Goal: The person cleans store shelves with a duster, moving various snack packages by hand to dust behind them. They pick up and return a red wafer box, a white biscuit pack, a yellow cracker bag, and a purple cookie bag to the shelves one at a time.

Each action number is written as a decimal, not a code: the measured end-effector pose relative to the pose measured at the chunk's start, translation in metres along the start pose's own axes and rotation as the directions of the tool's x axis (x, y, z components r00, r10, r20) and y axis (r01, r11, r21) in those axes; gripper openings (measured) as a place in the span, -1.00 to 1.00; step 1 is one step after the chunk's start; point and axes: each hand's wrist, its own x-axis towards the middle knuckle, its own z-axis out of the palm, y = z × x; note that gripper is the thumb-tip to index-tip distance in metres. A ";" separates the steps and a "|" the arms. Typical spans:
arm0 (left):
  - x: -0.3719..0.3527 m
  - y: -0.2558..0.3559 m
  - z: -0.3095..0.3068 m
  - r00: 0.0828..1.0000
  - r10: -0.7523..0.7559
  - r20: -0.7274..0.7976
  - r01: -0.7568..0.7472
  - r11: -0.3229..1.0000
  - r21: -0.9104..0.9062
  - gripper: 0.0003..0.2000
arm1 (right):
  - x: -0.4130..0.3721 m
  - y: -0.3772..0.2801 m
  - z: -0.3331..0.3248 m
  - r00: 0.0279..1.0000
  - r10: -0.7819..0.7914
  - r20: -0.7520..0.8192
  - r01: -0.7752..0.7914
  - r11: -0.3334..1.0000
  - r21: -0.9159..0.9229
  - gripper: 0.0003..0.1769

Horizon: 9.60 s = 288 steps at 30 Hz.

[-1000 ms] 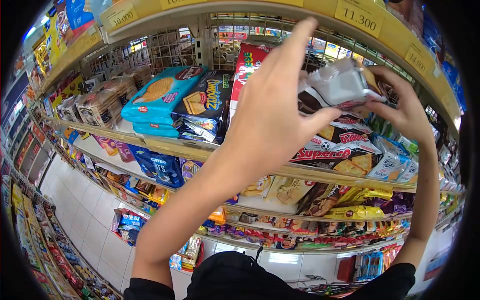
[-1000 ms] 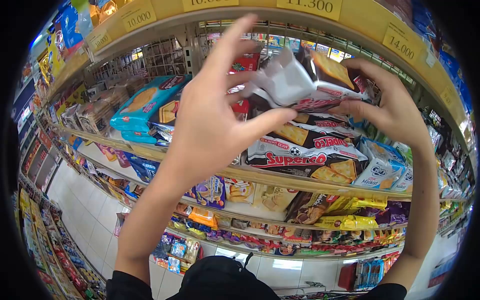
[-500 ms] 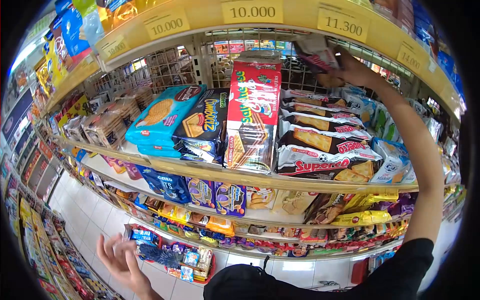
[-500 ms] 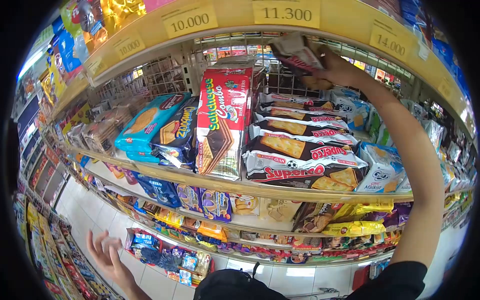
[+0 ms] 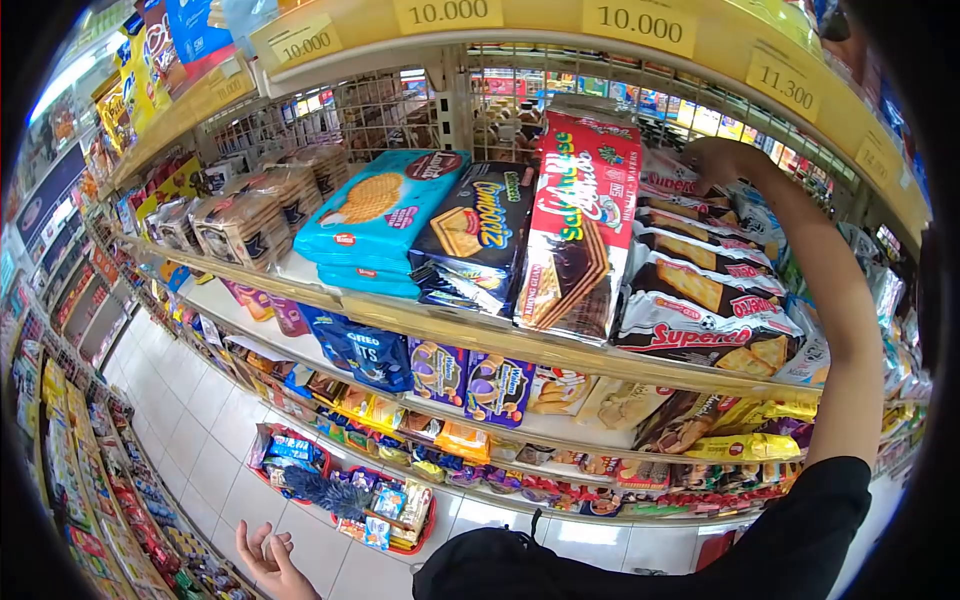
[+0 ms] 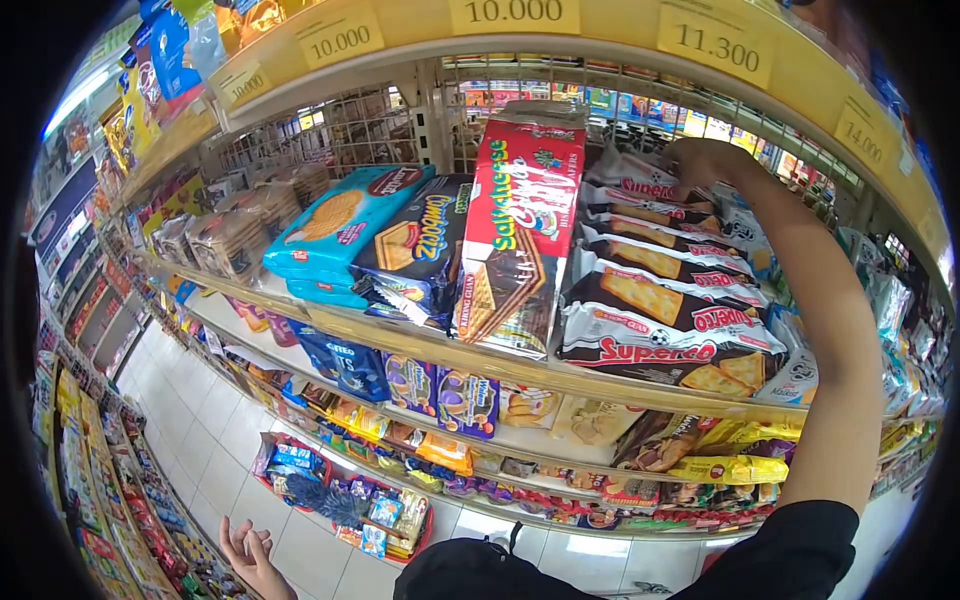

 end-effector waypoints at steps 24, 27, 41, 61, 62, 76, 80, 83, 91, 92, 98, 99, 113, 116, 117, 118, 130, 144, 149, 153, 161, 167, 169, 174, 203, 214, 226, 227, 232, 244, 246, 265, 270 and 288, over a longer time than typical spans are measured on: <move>0.040 -0.045 0.010 0.961 -0.117 0.252 0.109 0.993 0.044 -0.55 | -0.021 -0.066 -0.017 0.988 0.036 0.152 -0.045 0.998 0.054 -0.39; 0.054 -0.054 -0.006 0.949 -0.123 0.290 0.127 0.992 0.008 -0.57 | -0.037 -0.072 -0.021 0.998 0.019 0.058 -0.023 0.997 0.070 -0.47; 0.180 -0.203 -0.228 0.870 -0.380 0.315 0.375 0.924 0.078 -0.63 | -0.250 -0.294 0.104 0.965 0.242 -0.102 -0.006 0.408 0.913 -0.54; 0.184 -0.537 -0.243 0.382 -0.866 0.322 0.678 0.499 0.539 -0.69 | -0.182 -0.858 0.596 0.946 -0.063 0.319 -0.044 0.948 0.317 -0.42; 0.179 -0.558 -0.248 0.340 -0.877 0.339 0.666 0.479 0.571 -0.70 | -0.179 -0.875 0.605 0.928 -0.020 0.371 -0.069 0.972 0.225 -0.45; 0.327 -0.663 -0.287 0.154 -0.897 0.415 0.447 0.438 0.780 -0.72 | -0.231 -0.947 0.632 0.869 0.335 0.363 -0.434 0.869 0.237 -0.75; 0.317 -0.675 -0.266 0.166 -0.864 0.475 0.259 0.503 0.825 -0.72 | -0.341 -0.972 0.594 0.678 0.476 0.560 -0.711 0.616 0.338 -0.74; 0.296 -0.675 -0.218 0.208 -0.852 0.480 0.037 0.498 0.867 -0.70 | -0.454 -0.995 0.569 0.301 0.503 0.810 -0.905 0.419 0.076 -0.60; 0.126 -0.651 0.024 0.220 -0.372 0.902 -0.153 0.900 0.409 -0.28 | -0.632 -1.007 0.528 -0.066 0.805 0.589 -0.988 -0.135 0.074 -0.65; 0.106 -0.649 0.048 0.266 -0.406 0.874 -0.211 0.861 0.464 -0.12 | -0.606 -0.997 0.516 -0.113 0.802 0.586 -0.978 -0.194 0.078 -0.62; 0.058 -0.683 0.102 0.383 -0.377 0.844 -0.550 0.641 0.535 -0.16 | -0.637 -0.973 0.533 -0.132 0.741 0.658 -0.926 -0.328 0.184 -0.66; 0.056 -0.688 0.100 0.359 -0.303 0.883 -0.629 0.621 0.468 -0.23 | -0.644 -0.971 0.537 -0.110 0.732 0.673 -0.940 -0.297 0.170 -0.66; 0.118 -0.549 0.040 0.328 -0.398 0.857 0.512 0.837 0.192 -0.46 | -0.632 -0.890 0.500 0.228 0.775 0.590 -0.804 -0.192 0.563 -0.79; 0.114 -0.483 0.000 -0.064 -0.550 0.833 0.794 0.477 0.377 -0.59 | -0.617 -0.875 0.475 0.499 0.631 0.594 -0.768 0.005 0.640 -0.76; 0.114 -0.472 -0.018 -0.130 -0.581 0.804 0.815 0.399 0.420 -0.65 | -0.585 -0.861 0.439 0.479 0.590 0.650 -0.789 -0.034 0.613 -0.73; 0.110 -0.497 -0.034 -0.265 -0.506 0.821 0.892 0.195 0.408 -0.69 | -0.553 -0.840 0.396 0.548 0.525 0.651 -0.750 -0.035 0.660 -0.69; 0.150 -0.278 -0.091 -0.414 -0.396 0.820 0.760 0.345 0.551 -0.63 | -0.575 -0.770 0.236 0.516 0.706 0.485 -0.784 0.161 0.600 -0.49; -0.012 -0.048 -0.055 -0.361 0.182 0.914 0.928 0.164 0.334 -0.38 | -0.665 -0.642 0.321 0.424 0.828 0.368 -0.641 -0.013 0.767 -0.51; -0.095 -0.023 -0.028 0.082 0.070 0.994 0.947 0.306 -0.100 -0.53 | -0.673 -0.604 0.285 0.528 0.797 0.292 -0.556 0.064 0.829 -0.52; -0.108 0.013 -0.010 0.324 0.120 0.939 0.924 0.173 -0.341 -0.60 | -0.693 -0.594 0.296 0.527 0.783 0.332 -0.465 -0.061 0.883 -0.54; -0.151 -0.038 0.023 0.111 -0.009 0.994 0.955 0.279 -0.104 -0.61 | -0.724 -0.573 0.285 0.443 0.880 0.173 -0.448 0.050 0.893 -0.63; -0.176 0.001 0.002 -0.165 0.037 0.986 0.911 0.389 0.138 -0.61 | -0.709 -0.544 0.301 0.314 0.936 0.159 -0.365 -0.036 0.930 -0.60; -0.173 0.027 -0.005 -0.256 0.100 0.961 0.949 0.215 0.230 -0.60 | -0.710 -0.545 0.315 0.295 0.897 0.328 -0.300 -0.238 0.924 -0.56; -0.203 0.070 0.020 -0.360 0.108 0.927 0.931 0.109 0.349 -0.58 | -0.704 -0.551 0.351 0.340 0.918 0.203 -0.337 -0.083 0.938 -0.51; -0.196 0.157 0.219 -0.480 0.788 0.386 0.079 0.477 -0.875 -0.32 | -0.664 -0.484 0.326 -0.400 0.916 0.013 -0.698 -0.314 0.643 -0.60; -0.132 0.385 0.262 -0.341 0.756 0.558 -0.722 0.169 -0.671 -0.28 | -0.674 -0.516 0.345 -0.489 0.872 0.013 -0.700 -0.401 0.590 -0.52; -0.201 0.412 0.449 -0.416 0.583 0.697 -0.876 -0.053 -0.479 -0.34 | -0.681 -0.545 0.361 -0.622 0.783 0.012 -0.645 -0.520 0.560 -0.32; -0.201 0.414 0.458 -0.426 0.566 0.705 -0.871 -0.046 -0.489 -0.34 | -0.680 -0.544 0.356 -0.612 0.791 0.010 -0.648 -0.509 0.568 -0.35; -0.208 0.415 0.465 -0.437 0.462 0.772 -0.879 -0.038 -0.475 -0.27 | -0.681 -0.548 0.352 -0.597 0.802 0.004 -0.647 -0.485 0.589 -0.43; -0.205 0.396 0.484 -0.539 0.155 0.828 -0.796 0.226 -0.561 -0.16 | -0.663 -0.528 0.384 -0.497 0.866 -0.051 -0.640 -0.326 0.696 -0.18; -0.208 0.392 0.487 -0.532 0.172 0.829 -0.803 0.210 -0.558 -0.21 | -0.642 -0.510 0.356 -0.493 0.870 0.001 -0.634 -0.360 0.685 -0.20; -0.215 0.393 0.446 -0.520 0.238 0.820 -0.852 -0.081 -0.517 -0.44 | -0.620 -0.499 0.331 -0.459 0.888 -0.013 -0.615 -0.307 0.726 -0.31; -0.230 0.384 0.477 -0.533 0.281 0.798 -0.842 -0.091 -0.531 -0.53 | -0.640 -0.512 0.361 -0.461 0.887 -0.005 -0.635 -0.326 0.700 -0.29; -0.106 0.256 0.179 -0.162 0.931 0.328 0.186 0.355 -0.916 -0.64 | -0.684 -0.507 0.326 -0.149 0.984 0.097 -0.731 -0.176 0.660 -0.40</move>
